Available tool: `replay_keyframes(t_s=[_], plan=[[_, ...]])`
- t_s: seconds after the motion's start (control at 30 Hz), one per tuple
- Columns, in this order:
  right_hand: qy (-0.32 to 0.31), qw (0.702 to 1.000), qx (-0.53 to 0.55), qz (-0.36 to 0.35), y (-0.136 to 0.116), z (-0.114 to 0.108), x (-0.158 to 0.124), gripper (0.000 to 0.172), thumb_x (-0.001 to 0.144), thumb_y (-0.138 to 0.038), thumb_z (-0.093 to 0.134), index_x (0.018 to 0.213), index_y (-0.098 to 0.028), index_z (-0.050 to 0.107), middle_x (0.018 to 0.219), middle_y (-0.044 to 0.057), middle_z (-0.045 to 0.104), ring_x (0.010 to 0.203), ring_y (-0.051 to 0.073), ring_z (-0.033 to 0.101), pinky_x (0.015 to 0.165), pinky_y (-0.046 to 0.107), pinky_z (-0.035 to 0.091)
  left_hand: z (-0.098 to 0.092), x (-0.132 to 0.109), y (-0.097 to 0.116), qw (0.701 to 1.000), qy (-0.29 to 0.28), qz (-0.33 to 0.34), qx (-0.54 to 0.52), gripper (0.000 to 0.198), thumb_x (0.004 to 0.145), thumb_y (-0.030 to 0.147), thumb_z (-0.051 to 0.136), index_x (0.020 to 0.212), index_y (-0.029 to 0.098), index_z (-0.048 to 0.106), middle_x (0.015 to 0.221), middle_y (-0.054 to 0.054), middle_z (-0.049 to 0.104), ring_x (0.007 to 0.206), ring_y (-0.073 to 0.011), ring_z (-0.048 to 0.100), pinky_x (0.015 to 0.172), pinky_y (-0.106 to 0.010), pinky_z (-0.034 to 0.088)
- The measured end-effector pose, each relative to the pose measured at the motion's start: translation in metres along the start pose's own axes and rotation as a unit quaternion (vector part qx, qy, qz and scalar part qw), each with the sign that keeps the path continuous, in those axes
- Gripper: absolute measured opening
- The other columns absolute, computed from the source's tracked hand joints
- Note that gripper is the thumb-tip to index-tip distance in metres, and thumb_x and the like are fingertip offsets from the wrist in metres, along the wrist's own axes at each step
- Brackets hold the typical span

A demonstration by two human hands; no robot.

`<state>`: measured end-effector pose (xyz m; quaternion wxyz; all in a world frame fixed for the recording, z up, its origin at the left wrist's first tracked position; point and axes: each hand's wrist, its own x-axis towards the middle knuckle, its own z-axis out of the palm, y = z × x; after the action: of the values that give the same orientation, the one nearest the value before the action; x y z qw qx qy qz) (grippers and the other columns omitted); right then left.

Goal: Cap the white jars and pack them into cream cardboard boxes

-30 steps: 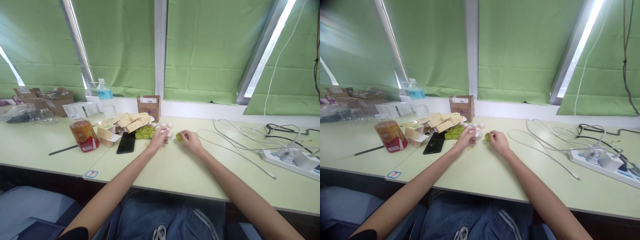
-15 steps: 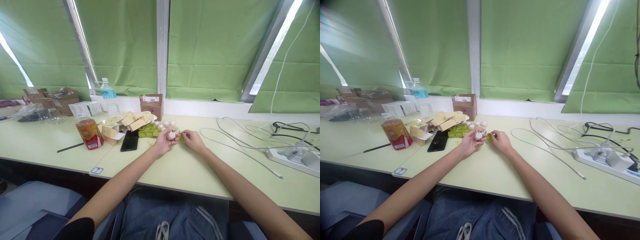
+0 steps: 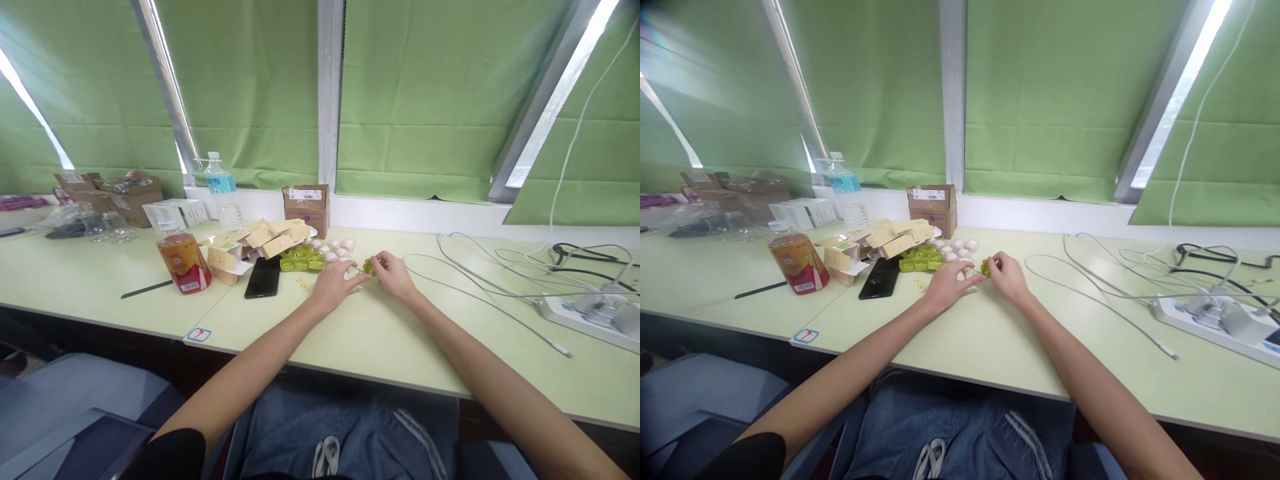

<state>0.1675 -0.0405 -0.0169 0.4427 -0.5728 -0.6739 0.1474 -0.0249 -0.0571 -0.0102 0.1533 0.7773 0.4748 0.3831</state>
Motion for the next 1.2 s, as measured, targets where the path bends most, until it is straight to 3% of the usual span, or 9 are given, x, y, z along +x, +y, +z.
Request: replay_keyframes(t_s=[0.3,0.43,0.57,0.73,0.83,0.93,1.03,1.13,1.2], plan=[[-0.023,0.999,0.025,0.013,-0.002,0.001,-0.003,0.028,0.098,-0.044,0.049,0.085,-0.020,0.058,0.098,0.009,0.077,0.056,0.014,0.063,0.063,0.028,0.049,-0.004,0.003,-0.003,0.995,-0.004,-0.003,0.096,0.060,0.088,0.069,0.065,0.124,0.021,0.073,0.109,-0.014,0.072,0.105,-0.0320,0.064,0.090,-0.035,0.043],[-0.025,0.999,0.036,0.032,-0.008,-0.002,-0.006,0.028,0.098,-0.047,0.049,0.086,-0.022,0.054,0.082,0.004,0.077,0.043,0.012,0.058,0.060,0.028,0.047,-0.006,0.002,0.000,0.993,-0.010,-0.003,0.121,0.057,0.086,0.069,0.068,0.117,0.022,0.074,0.109,-0.016,0.070,0.106,-0.0333,0.064,0.088,-0.035,0.042],[-0.011,0.999,0.004,0.041,-0.012,-0.002,-0.006,0.027,0.097,-0.045,0.048,0.081,-0.024,0.052,0.067,0.000,0.072,0.046,0.015,0.057,0.058,0.028,0.044,-0.004,0.001,0.002,0.993,-0.020,-0.008,0.113,0.056,0.084,0.066,0.072,0.115,0.020,0.072,0.106,-0.017,0.068,0.106,-0.0356,0.064,0.085,-0.035,0.041],[0.006,0.999,0.032,0.042,-0.015,-0.001,-0.007,0.029,0.097,-0.048,0.047,0.081,-0.024,0.053,0.069,0.000,0.069,0.048,0.014,0.056,0.055,0.027,0.042,-0.007,-0.001,0.010,0.993,0.003,0.014,0.118,0.037,0.097,0.056,0.061,0.111,0.022,0.070,0.115,-0.014,0.065,0.098,-0.0284,0.065,0.080,-0.032,0.041],[0.005,0.994,0.103,0.031,-0.018,0.000,-0.008,0.032,0.096,-0.053,0.048,0.084,-0.023,0.056,0.069,-0.001,0.068,0.046,0.013,0.054,0.051,0.027,0.044,-0.011,-0.003,0.014,0.998,0.043,0.037,0.042,0.034,0.106,0.045,0.046,0.097,0.020,0.067,0.110,-0.011,0.065,0.096,-0.0248,0.063,0.083,-0.033,0.042],[0.010,0.986,0.165,0.005,-0.023,0.001,-0.011,0.043,0.096,-0.061,0.048,0.082,-0.022,0.060,0.069,0.001,0.065,0.048,0.013,0.053,0.047,0.027,0.044,-0.009,-0.003,0.015,0.990,0.055,0.034,-0.125,0.026,0.106,0.038,0.044,0.096,0.020,0.061,0.101,-0.007,0.065,0.094,-0.0207,0.061,0.086,-0.033,0.045],[0.020,0.980,0.195,-0.014,-0.029,0.002,-0.013,0.056,0.095,-0.072,0.047,0.075,-0.021,0.059,0.063,0.001,0.060,0.047,0.013,0.051,0.045,0.027,0.042,-0.002,-0.001,0.015,0.943,0.026,-0.043,-0.328,0.015,0.098,0.031,0.057,0.109,0.022,0.052,0.102,-0.003,0.063,0.073,-0.0125,0.059,0.071,-0.029,0.049],[0.020,0.973,0.228,-0.013,-0.032,0.003,-0.014,0.063,0.092,-0.080,0.047,0.077,-0.020,0.060,0.063,0.000,0.059,0.043,0.011,0.049,0.041,0.026,0.040,0.003,0.003,0.014,0.875,0.006,-0.089,-0.475,0.035,0.089,0.032,0.071,0.109,0.023,0.044,0.101,0.000,0.060,0.061,-0.0079,0.057,0.060,-0.027,0.051],[0.011,0.967,0.252,-0.011,-0.032,0.004,-0.014,0.065,0.090,-0.082,0.048,0.080,-0.020,0.061,0.064,-0.001,0.058,0.041,0.010,0.049,0.039,0.025,0.037,0.003,0.006,0.014,0.854,0.019,-0.086,-0.513,0.045,0.082,0.038,0.081,0.104,0.022,0.045,0.096,0.001,0.060,0.062,-0.0088,0.061,0.060,-0.029,0.056]])
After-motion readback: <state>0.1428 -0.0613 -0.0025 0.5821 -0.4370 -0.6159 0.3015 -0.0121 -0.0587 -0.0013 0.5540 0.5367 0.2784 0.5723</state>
